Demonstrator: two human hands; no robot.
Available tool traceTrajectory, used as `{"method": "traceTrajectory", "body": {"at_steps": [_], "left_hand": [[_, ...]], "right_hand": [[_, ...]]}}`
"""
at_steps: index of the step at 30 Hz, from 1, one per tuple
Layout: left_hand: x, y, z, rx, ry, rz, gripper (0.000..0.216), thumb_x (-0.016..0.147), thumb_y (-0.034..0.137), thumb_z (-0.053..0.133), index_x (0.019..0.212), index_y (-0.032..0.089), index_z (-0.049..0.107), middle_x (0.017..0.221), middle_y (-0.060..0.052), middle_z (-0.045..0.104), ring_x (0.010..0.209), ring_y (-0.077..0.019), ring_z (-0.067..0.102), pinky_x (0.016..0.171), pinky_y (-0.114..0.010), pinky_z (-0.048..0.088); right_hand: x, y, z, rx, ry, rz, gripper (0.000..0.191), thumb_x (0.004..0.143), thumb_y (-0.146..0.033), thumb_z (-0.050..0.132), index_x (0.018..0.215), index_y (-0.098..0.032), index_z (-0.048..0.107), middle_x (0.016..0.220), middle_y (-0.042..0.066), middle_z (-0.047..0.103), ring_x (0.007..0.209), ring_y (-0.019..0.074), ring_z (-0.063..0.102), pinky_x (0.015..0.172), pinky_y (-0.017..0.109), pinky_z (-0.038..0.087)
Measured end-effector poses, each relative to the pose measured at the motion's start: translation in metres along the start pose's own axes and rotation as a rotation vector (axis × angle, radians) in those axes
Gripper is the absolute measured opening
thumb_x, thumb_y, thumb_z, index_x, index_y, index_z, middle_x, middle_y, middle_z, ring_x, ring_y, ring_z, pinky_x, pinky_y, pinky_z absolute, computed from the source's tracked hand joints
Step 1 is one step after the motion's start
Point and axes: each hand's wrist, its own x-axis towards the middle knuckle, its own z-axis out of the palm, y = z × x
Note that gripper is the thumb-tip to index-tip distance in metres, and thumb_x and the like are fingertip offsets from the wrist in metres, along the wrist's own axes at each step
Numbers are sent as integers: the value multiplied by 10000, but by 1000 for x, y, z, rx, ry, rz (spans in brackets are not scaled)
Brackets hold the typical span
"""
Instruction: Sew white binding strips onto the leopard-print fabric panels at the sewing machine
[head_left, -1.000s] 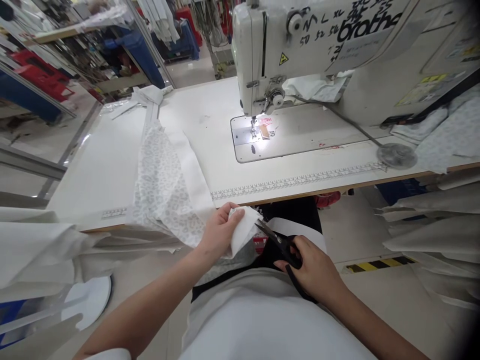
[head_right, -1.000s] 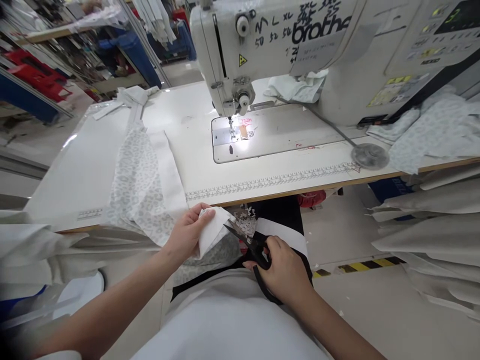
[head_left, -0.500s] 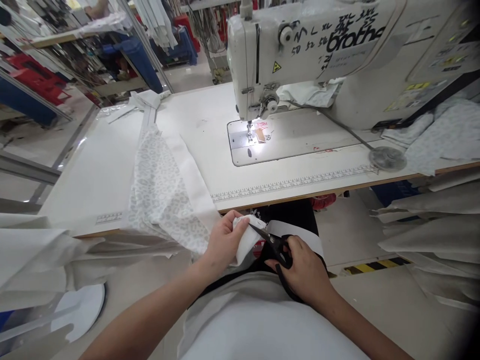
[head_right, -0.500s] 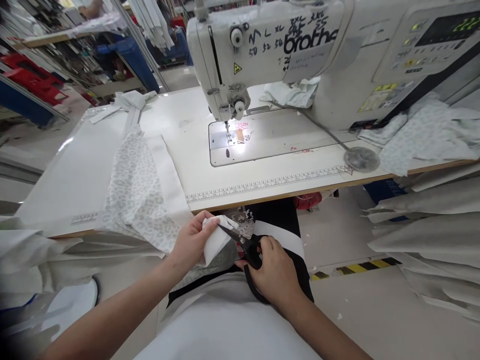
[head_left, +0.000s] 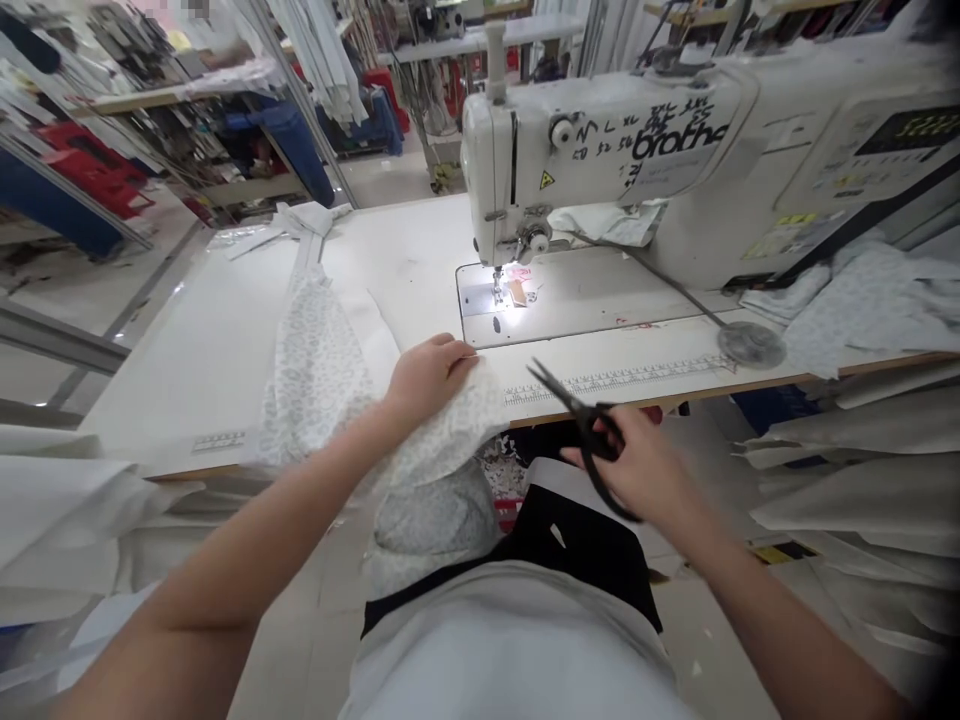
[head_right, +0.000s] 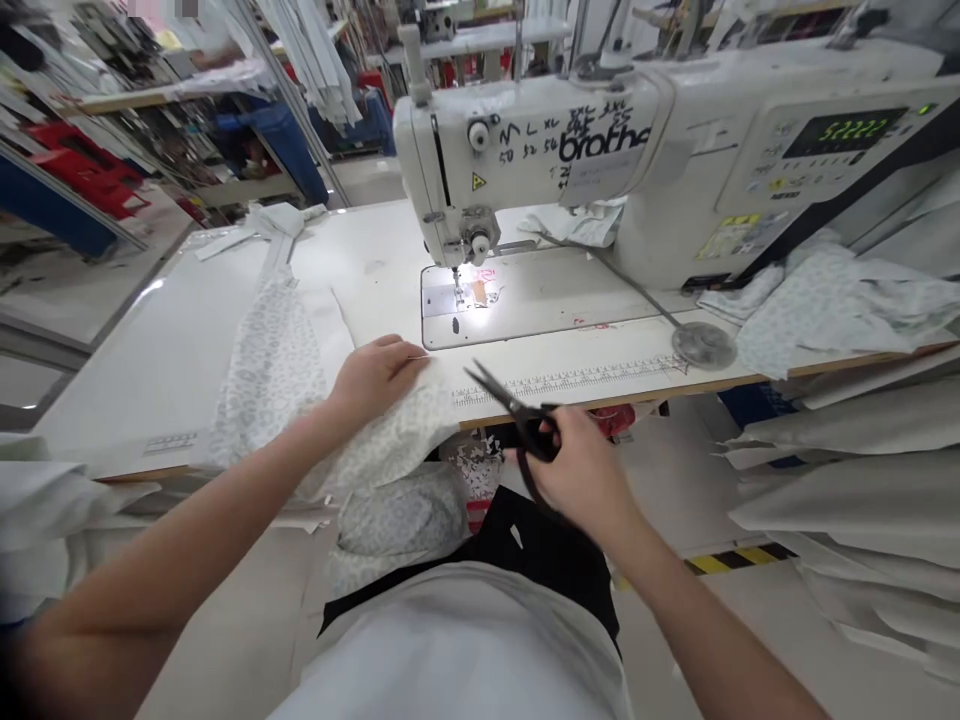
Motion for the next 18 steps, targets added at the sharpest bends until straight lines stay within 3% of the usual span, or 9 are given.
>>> {"method": "traceTrajectory", "body": {"at_steps": [3,6,8,11,14,18], "left_hand": [[23,-14,8,116,10,60,251,855,305,485,1039,158,571,1017,-79,590,844,-204,564,731,-319,442],[27,-15,8,253,-22,215,216,885,274,424,919,138,589,996,-95,564,942,-230,510,836,-365,408],[22,-10,2,335,-89,261,248,895,250,376,846,140,593,954,-93,569,942,-235,493,855,-383,387],[12,-1,-6,348,-188,224,173,825,250,456,876,142,581,982,-96,568,960,-245,485,840,-384,389],[7,2,-5,308,-199,131,201,743,153,493,929,138,569,1040,-112,557,990,-260,482,850,-405,385],[12,-2,2,105,-44,-33,251,744,57,430,932,136,577,1024,-111,571,990,-241,507,866,-377,394]], "right_hand": [[59,17,-27,-200,100,-75,347,712,-443,612,902,-160,553,888,104,587,841,265,558,687,333,442],[103,32,-42,-372,197,-96,381,771,-402,570,969,-77,578,941,181,587,953,328,537,806,410,438],[112,30,-41,-403,288,-176,321,815,-310,521,1002,-56,581,986,207,588,1012,349,519,881,475,407],[90,5,-19,-223,288,-518,310,864,-196,434,1140,-113,548,1125,174,582,1108,308,497,950,508,391],[48,-28,17,-6,16,-881,412,887,-173,420,1298,-155,444,1278,135,525,1185,242,472,966,444,439],[12,-45,44,52,-106,-1034,490,854,-87,407,1343,-126,389,1335,143,485,1275,253,387,1034,480,367]]}}
